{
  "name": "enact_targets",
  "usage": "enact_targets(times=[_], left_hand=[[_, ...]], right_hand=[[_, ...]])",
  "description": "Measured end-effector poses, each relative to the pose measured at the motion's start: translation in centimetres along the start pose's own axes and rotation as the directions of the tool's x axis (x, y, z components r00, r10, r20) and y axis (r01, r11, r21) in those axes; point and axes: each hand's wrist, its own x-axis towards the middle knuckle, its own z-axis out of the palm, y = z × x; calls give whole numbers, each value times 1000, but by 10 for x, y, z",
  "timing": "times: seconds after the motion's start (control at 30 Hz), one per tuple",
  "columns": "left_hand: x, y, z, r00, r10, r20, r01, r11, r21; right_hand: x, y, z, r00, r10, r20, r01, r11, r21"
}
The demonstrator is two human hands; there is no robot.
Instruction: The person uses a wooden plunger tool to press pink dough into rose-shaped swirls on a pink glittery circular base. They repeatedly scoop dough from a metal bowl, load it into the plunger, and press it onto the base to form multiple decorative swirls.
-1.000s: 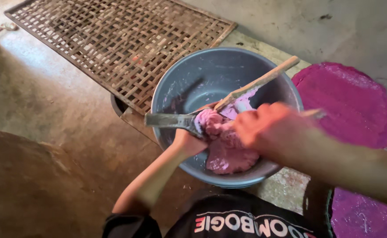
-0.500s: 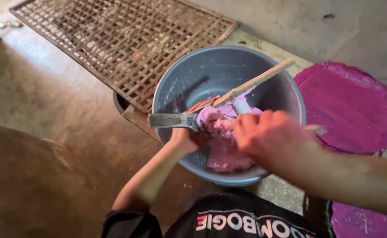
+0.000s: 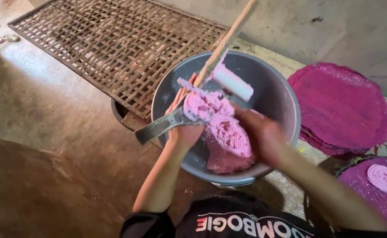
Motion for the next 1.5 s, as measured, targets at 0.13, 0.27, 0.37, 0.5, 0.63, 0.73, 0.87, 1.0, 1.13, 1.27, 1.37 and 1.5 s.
enact_targets(times=[0.13,0.27,0.37,0.5,0.63,0.73,0.87,1.0,1.13,1.27,1.37,1.5], left_hand=[[20,-8,10,815,-486,316,571,765,-297],[20,-9,-1,983,-89,162,102,992,-75],[16,8,1,976,-43,213,53,998,-39],[23,13,12,973,-68,219,68,998,7],[25,-9,30,954,-212,212,211,977,28],[26,-41,43,861,-423,284,463,882,-89],[11,-59,58,613,-536,581,777,273,-568],[-26,10,74,724,-119,679,655,-187,-732],[-98,128,75,344,309,886,914,-327,-241],[-107,190,78,324,521,790,946,-172,-275],[-83,224,74,345,541,767,935,-274,-226],[-51,308,62,77,763,642,545,-572,614]], right_hand=[[-47,29,37,992,109,62,-117,983,143],[-49,50,8,658,679,327,-680,722,-130],[-35,64,3,937,350,4,-339,904,261],[-35,68,45,957,286,-51,-271,942,197],[-57,73,58,966,259,1,-254,945,208],[-64,76,45,974,200,109,-219,955,202],[-53,75,26,728,493,476,-413,870,-269],[-47,69,-19,996,86,13,-87,981,174],[-82,53,-73,905,67,-421,348,453,821],[-141,30,-148,868,-144,-475,463,579,671],[-202,0,-190,909,-8,-417,216,864,455],[-277,-17,-232,965,-240,-101,212,949,-232]])
